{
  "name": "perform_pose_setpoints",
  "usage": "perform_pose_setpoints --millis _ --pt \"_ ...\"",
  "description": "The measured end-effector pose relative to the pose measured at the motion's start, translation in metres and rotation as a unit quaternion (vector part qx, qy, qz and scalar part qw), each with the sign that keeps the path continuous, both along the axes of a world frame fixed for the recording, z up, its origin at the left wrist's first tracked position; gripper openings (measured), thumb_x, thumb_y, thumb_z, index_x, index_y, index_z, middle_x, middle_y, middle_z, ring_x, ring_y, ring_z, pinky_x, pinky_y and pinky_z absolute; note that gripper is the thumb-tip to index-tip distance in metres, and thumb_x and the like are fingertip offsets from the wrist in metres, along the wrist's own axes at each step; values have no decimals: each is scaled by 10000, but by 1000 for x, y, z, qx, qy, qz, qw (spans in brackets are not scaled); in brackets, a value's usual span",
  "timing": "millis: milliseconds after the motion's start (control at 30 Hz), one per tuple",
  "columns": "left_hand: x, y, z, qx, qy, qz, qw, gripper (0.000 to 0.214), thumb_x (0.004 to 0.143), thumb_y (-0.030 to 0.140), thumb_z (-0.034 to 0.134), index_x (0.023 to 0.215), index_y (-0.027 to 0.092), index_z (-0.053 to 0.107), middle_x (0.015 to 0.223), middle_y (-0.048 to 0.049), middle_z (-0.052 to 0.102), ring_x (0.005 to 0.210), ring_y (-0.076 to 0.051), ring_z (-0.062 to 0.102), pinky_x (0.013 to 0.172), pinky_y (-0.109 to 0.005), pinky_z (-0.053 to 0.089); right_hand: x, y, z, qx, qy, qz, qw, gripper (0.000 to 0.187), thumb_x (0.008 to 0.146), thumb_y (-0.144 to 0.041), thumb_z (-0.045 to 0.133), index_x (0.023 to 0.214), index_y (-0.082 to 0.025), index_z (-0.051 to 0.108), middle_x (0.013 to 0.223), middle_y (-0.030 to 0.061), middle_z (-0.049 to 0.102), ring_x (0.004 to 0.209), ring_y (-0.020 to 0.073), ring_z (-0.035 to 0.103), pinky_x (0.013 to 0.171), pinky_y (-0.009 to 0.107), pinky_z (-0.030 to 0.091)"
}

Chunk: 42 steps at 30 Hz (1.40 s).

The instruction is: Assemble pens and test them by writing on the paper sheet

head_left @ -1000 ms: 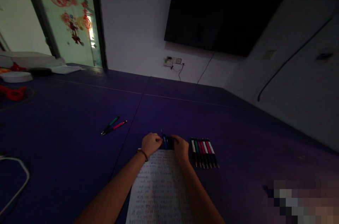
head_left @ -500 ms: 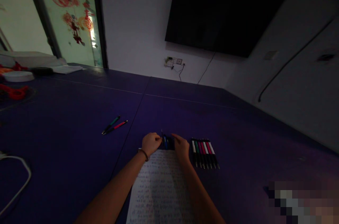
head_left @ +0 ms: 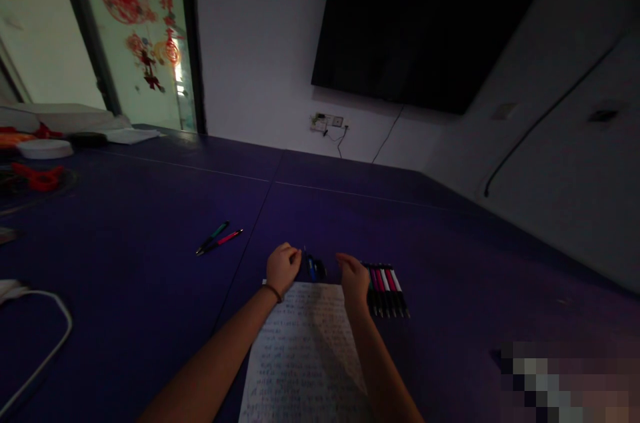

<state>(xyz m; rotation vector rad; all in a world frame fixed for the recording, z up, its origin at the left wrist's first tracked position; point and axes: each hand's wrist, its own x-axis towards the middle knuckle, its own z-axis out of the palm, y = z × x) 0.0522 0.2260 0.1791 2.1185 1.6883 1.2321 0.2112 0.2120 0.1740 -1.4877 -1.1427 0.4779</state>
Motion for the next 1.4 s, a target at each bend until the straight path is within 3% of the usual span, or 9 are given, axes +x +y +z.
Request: perform_pose_setpoints --millis 67,133,300,400,533,667,867,1067,1400 --pt "7 -17 3 69 31 -40 996 291 792 253 382 585 154 560 629 -26 510 620 -103 475 565 -226 335 -1 -17 -4 -3 18 6 1000 299 640 -284 421 775 -118 629 821 109 657 785 207 594 725 309 446" --pt "16 -39 2 123 94 -130 979 264 792 237 378 606 158 547 655 -28 512 628 -103 475 561 -228 343 -2 -37 -10 -22 26 37 999 291 639 -279 432 795 -121 620 823 104 657 781 204 596 707 293 448" --pt "28 -86 -11 186 307 -339 870 173 752 268 431 640 159 506 700 -30 505 588 -115 447 523 -261 343 -3 -75 -15 -37 10 24 999 259 663 -261 404 780 -146 604 754 81 655 697 187 593 612 261 441" --pt "24 -92 -15 175 360 -377 835 167 737 292 456 633 165 489 702 -22 504 553 -110 429 482 -263 322 -9 -74 -11 -15 -32 37 999 227 650 -198 362 679 -164 584 632 50 629 574 156 563 529 231 405" --pt "22 -89 -19 176 333 -347 859 158 716 274 479 598 169 473 653 -8 498 504 -99 410 436 -259 283 -19 -49 -7 48 -158 60 984 222 632 -134 307 487 -184 468 447 -8 478 435 108 440 449 205 300" --pt "20 -86 -22 214 250 -332 884 154 725 220 437 583 170 470 612 -3 482 532 -95 425 481 -247 309 -21 -34 -11 124 -240 92 959 212 627 -102 300 470 -180 419 440 -28 410 428 86 379 454 197 253" --pt "-9 -50 0 212 209 -176 938 200 785 191 387 638 159 519 666 -36 497 634 -128 437 570 -269 355 -17 -41 -12 83 -207 140 965 200 595 -75 303 484 -174 437 465 -24 448 458 86 430 478 179 275" --pt "-30 -24 5 132 266 -169 940 227 788 196 415 978 212 537 1005 -65 503 958 -191 411 784 -362 355 -19 -43 -3 32 -138 176 974 217 580 -77 304 471 -179 461 457 -25 465 457 90 442 476 175 295" --pt "-27 -25 -5 84 290 -157 940 292 789 200 414 1058 267 504 1171 -73 391 1103 -229 293 895 -468 261 -18 -44 0 10 -129 186 974 223 584 -75 318 467 -173 480 443 -28 468 443 88 436 469 177 285"
